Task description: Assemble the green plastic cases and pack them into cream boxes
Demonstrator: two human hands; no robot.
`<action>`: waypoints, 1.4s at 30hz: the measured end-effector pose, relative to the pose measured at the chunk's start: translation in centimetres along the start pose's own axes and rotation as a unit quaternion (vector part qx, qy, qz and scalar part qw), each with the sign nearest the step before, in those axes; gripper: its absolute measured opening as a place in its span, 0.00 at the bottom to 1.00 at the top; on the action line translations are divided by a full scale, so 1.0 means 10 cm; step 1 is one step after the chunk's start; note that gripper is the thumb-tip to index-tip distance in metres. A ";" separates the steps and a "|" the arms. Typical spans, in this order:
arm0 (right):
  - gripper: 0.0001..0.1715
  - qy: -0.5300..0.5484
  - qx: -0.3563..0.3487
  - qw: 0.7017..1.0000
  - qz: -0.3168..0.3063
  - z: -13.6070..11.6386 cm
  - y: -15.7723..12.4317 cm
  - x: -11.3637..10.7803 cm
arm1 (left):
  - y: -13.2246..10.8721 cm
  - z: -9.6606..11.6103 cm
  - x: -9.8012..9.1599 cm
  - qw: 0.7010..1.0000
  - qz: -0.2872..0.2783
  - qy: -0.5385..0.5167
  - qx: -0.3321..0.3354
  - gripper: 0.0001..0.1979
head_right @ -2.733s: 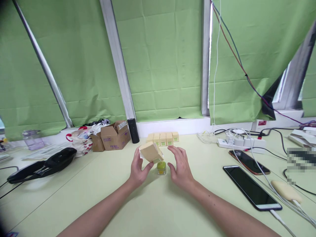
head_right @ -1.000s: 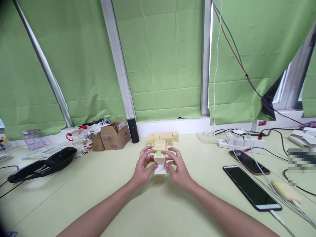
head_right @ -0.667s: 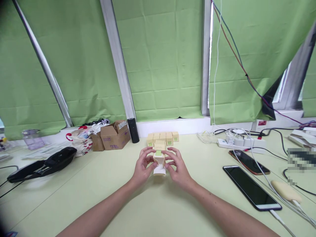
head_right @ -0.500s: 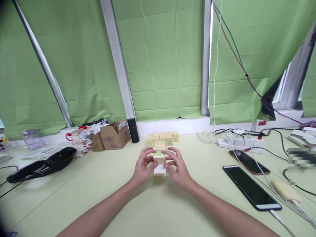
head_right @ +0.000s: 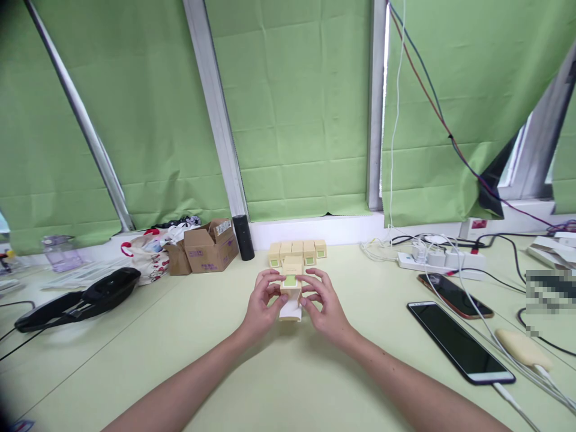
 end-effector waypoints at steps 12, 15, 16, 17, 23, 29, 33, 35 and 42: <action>0.20 0.008 0.022 1.000 0.014 0.03 0.02 0.00 | -0.06 -0.04 0.00 0.999 -0.017 0.026 -0.005 0.13; 0.19 0.003 0.027 0.999 0.025 0.03 0.03 0.00 | -0.07 -0.03 0.00 0.999 -0.036 0.039 0.001 0.15; 0.19 0.004 0.027 0.999 0.029 0.03 0.03 0.00 | -0.07 -0.02 -0.01 0.998 -0.047 0.040 0.004 0.17; 0.19 0.007 0.028 0.999 0.032 0.04 0.04 0.00 | -0.07 -0.01 -0.01 0.997 -0.060 0.040 0.007 0.18; 0.19 0.024 0.042 0.997 0.057 0.10 0.06 -0.01 | -0.08 -0.02 -0.04 0.988 -0.145 0.049 0.033 0.37; 0.18 0.012 0.052 0.996 0.065 0.10 0.06 0.00 | -0.10 -0.03 0.00 0.986 -0.149 0.072 0.024 0.42; 0.16 0.004 0.057 0.996 0.066 0.08 0.04 0.02 | -0.10 -0.01 0.00 0.988 -0.143 0.050 0.013 0.37; 0.16 -0.005 0.060 0.996 0.063 0.08 0.04 0.02 | -0.09 0.00 0.00 0.990 -0.134 0.038 0.008 0.34; 0.19 -0.017 0.047 0.998 0.049 0.07 0.02 0.02 | -0.06 -0.01 0.00 0.995 -0.098 -0.026 -0.022 0.27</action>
Point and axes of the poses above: each hand's wrist, its own y-axis towards the middle knuckle, its own x-axis out of the palm, z = x × y, the point moved 2 cm from there along y, towards the middle knuckle, and after that the axes turned 11 degrees about -y, right-handed, at the moved point
